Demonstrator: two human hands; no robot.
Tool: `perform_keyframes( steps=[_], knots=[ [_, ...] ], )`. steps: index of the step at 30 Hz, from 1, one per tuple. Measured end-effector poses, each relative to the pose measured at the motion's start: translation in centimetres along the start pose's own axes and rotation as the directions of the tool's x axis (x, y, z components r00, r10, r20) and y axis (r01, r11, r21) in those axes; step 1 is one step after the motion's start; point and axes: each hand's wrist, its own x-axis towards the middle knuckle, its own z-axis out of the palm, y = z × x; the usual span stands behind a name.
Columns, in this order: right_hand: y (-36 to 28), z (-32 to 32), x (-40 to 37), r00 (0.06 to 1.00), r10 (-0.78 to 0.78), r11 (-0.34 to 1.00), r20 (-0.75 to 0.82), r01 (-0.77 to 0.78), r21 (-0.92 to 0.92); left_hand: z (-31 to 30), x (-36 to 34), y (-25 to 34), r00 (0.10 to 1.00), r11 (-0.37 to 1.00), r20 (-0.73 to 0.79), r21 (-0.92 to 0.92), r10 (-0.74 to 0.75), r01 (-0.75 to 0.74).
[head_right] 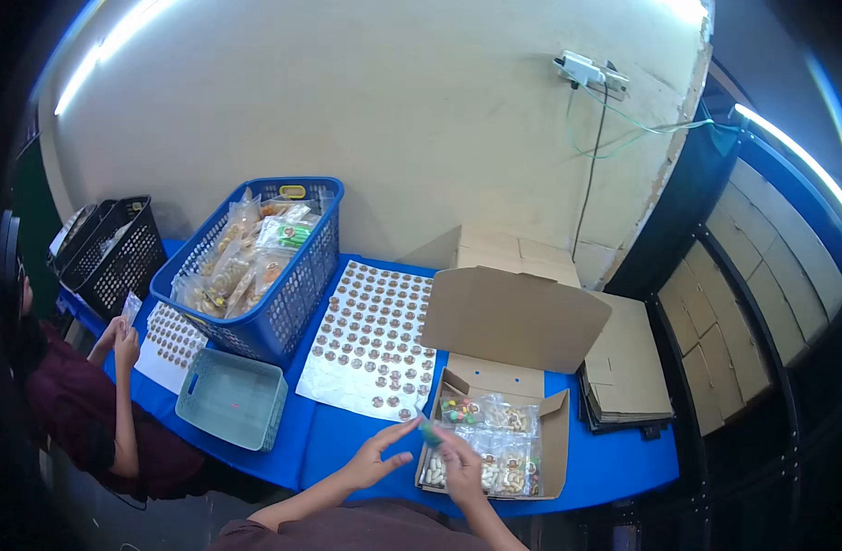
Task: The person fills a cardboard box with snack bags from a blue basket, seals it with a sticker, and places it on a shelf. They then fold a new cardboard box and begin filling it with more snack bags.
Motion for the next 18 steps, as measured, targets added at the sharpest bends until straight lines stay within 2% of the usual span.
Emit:
perform_keyframes(
  steps=[1, 2, 3, 4, 5, 6, 7, 9, 10, 11, 13, 14, 16, 17, 18],
  knots=[
    [-1.0, 0.9, 0.1, 0.993, -0.092, 0.969, 0.077, 0.107, -0.223, 1.0, 0.0, 0.5, 0.995, 0.998, -0.091, 0.056, 0.045, -0.04],
    [-1.8, 1.9, 0.1, 0.971, -0.165, 0.876, 0.171, 0.224, -0.427, 1.5, 0.0, 0.8, 0.979, 0.99, -0.179, 0.117, 0.101, -0.081],
    [-2.0, 3.5, -0.8, 0.974, -0.175, 0.887, 0.147, 0.221, -0.405, 1.6, -1.1, 1.6, 0.984, 0.988, -0.152, 0.137, 0.092, -0.072],
    [-2.7, 4.0, -0.9, 0.958, -0.287, 0.838, 0.0, 0.251, -0.484, 2.1, -1.0, 2.0, 0.98, 1.0, -0.198, -0.004, 0.001, -0.002],
    [-2.9, 4.6, -0.5, 0.903, -0.408, 0.781, -0.134, 0.269, -0.563, 2.5, -0.7, 1.8, 0.969, 0.988, -0.23, -0.145, -0.091, 0.058],
    [-2.8, 5.3, 0.2, 0.842, -0.413, 0.849, -0.347, 0.217, -0.482, 2.9, -0.4, 1.3, 0.967, 0.981, -0.235, -0.183, -0.101, 0.059],
    [-2.3, 4.7, 0.2, 0.836, -0.417, 0.847, -0.356, 0.217, -0.485, 3.0, -0.5, 0.7, 0.97, 0.982, -0.224, -0.182, -0.097, 0.056],
    [-0.8, 2.7, 0.7, 0.979, -0.182, 0.905, -0.088, 0.132, -0.405, 2.7, -0.6, 0.1, 0.961, 0.952, -0.195, -0.271, -0.198, 0.141],
    [-0.3, 2.3, 0.7, 0.997, -0.061, 0.967, -0.038, 0.05, -0.25, 2.3, -0.6, -0.1, 0.963, 0.968, -0.174, -0.178, -0.206, 0.175],
    [0.2, 2.1, 0.7, 0.997, -0.066, 0.967, -0.045, 0.053, -0.249, 2.3, -0.4, -0.1, 0.965, 0.969, -0.167, -0.174, -0.202, 0.173],
    [-0.4, 2.6, 0.5, 0.983, -0.086, 0.994, -0.159, 0.073, -0.084, 2.5, -0.2, -0.2, 0.987, 0.917, -0.121, -0.396, -0.108, 0.051],
    [-0.1, 2.3, 0.5, 0.983, -0.086, 0.994, -0.163, 0.073, -0.083, 2.4, -0.3, -0.3, 0.987, 0.917, -0.118, -0.396, -0.108, 0.053],
    [0.3, 1.3, 0.9, 0.942, -0.092, 0.995, -0.321, 0.08, -0.052, 1.7, -0.5, -0.7, 0.976, 0.982, -0.2, -0.182, -0.08, 0.043],
    [0.2, 0.7, 1.0, 0.942, -0.1, 0.995, -0.319, 0.087, -0.055, 1.4, -0.5, -1.1, 0.977, 0.983, -0.202, -0.18, -0.072, 0.035],
    [-0.6, 0.4, 1.0, 0.92, -0.055, 0.998, -0.389, 0.068, 0.018, 1.0, -0.5, -1.6, 0.971, 0.977, -0.23, -0.214, -0.067, 0.017]
  ],
)
